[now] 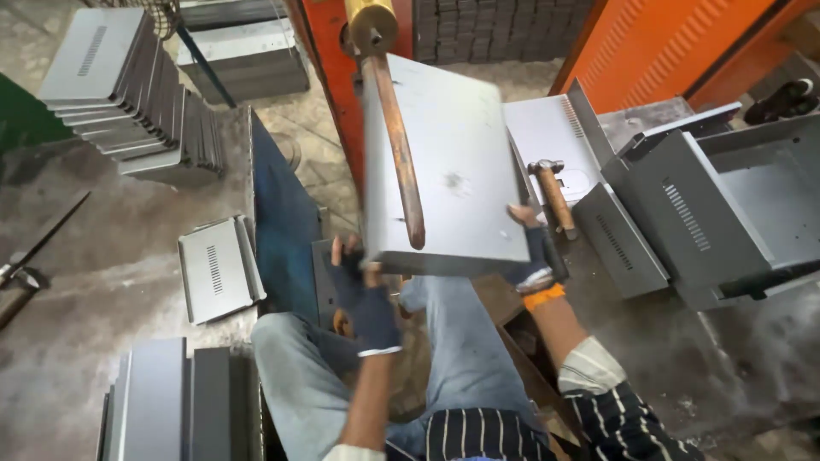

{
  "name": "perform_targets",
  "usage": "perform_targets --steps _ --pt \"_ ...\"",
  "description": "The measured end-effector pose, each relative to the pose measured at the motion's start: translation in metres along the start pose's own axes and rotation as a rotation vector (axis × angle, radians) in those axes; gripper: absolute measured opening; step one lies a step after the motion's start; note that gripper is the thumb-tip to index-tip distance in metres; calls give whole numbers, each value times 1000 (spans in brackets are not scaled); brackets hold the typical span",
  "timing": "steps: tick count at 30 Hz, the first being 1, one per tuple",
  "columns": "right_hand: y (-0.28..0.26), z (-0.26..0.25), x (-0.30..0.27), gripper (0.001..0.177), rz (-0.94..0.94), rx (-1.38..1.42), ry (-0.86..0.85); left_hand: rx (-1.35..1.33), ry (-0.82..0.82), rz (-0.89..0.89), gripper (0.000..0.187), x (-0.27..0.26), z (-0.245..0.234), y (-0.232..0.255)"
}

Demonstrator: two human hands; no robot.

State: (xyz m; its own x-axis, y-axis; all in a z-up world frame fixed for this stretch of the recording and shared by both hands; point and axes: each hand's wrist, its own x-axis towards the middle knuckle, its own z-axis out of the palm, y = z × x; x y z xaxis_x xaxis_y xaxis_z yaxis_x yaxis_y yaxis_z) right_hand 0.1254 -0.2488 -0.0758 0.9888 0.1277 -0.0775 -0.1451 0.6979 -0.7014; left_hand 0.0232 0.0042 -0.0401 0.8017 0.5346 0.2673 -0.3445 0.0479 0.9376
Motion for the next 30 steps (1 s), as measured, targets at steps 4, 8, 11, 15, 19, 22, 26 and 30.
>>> perform_targets --steps 4,8,11,15,19,22,26,30 --pt "-25 10 -26 65 196 -374 303 180 163 -64 68 -30 40 -65" --pt "-62 78 -30 79 -107 -1451 195 243 216 16 69 11 33 -14" --pt "-75 132 -19 81 -815 -1344 9 300 226 65 71 46 21 6" --pt "-60 126 51 48 -727 -1687 -503 248 -155 186 70 80 22 11" --pt "-49 122 73 27 -701 -2119 -745 145 -345 211 66 86 21 1" --pt "-82 172 35 44 -389 -1882 -298 53 -445 119 75 81 16 9" --pt "-100 185 10 43 -424 -1898 -346 -55 -587 -11 79 61 10 28" --pt "-102 184 5 45 -613 -2101 -287 -97 -640 -48 76 58 11 41"
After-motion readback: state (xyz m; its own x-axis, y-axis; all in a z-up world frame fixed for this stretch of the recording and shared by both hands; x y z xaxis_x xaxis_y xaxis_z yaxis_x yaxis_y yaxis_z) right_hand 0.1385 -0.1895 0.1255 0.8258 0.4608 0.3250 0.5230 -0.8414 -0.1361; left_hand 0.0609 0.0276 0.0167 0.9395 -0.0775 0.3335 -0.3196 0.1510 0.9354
